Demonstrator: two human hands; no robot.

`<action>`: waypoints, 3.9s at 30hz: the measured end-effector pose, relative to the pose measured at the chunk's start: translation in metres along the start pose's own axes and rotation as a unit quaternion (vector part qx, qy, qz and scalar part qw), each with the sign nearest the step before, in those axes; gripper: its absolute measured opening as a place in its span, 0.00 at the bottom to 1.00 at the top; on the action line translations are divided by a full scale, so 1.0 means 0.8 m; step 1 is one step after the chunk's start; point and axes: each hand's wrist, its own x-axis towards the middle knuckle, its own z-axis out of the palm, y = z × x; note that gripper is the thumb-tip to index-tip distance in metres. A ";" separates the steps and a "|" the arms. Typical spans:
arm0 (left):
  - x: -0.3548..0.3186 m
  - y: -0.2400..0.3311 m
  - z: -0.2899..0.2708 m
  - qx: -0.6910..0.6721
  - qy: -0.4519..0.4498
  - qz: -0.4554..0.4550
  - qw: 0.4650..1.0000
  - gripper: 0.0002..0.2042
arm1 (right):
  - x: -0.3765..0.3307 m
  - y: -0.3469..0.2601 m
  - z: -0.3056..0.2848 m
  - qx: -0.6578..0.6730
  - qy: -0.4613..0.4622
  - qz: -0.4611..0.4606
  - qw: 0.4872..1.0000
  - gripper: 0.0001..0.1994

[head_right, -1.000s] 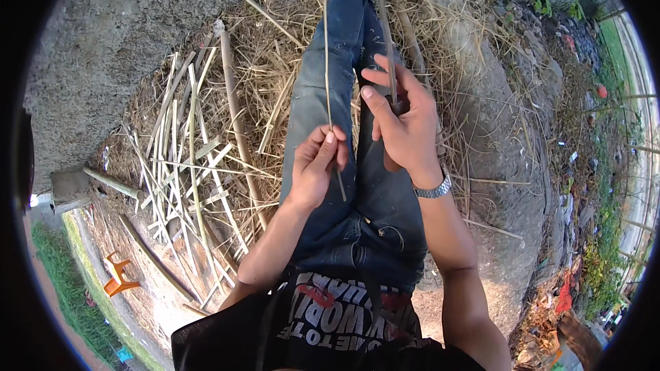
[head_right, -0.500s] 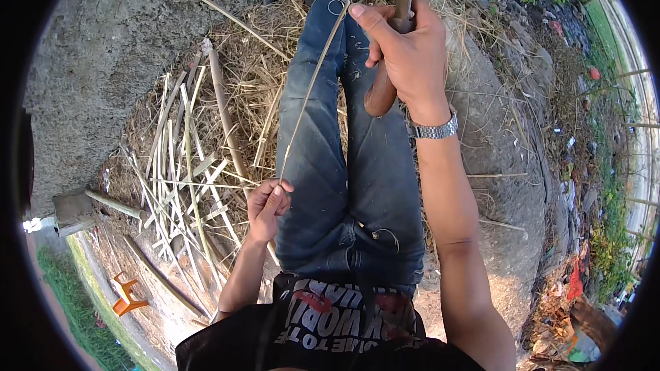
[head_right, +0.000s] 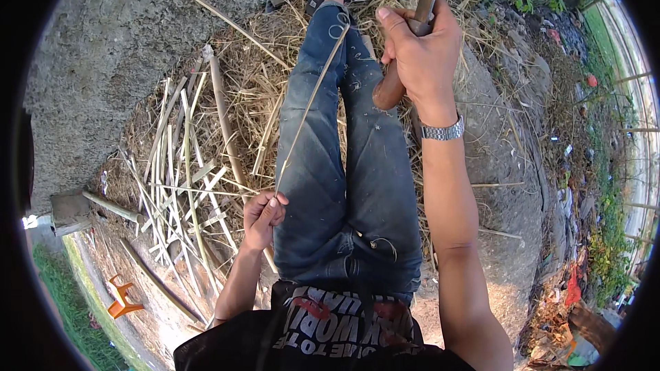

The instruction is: The person shaves a thin bamboo strip using a machete and then splits the end of a bamboo pole with the same tool.

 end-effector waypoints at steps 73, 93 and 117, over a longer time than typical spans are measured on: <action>0.084 0.072 0.081 0.305 0.053 0.069 0.948 0.11 | -0.061 0.026 0.009 0.107 -0.082 0.207 0.969 0.23; 0.102 0.023 0.008 0.006 0.099 -0.143 0.985 0.12 | -0.164 0.104 -0.016 -0.398 -0.411 -0.052 0.819 0.19; 0.096 0.021 -0.001 -0.256 0.067 -0.202 0.943 0.08 | -0.131 0.123 -0.010 -0.426 -0.416 -0.135 0.792 0.19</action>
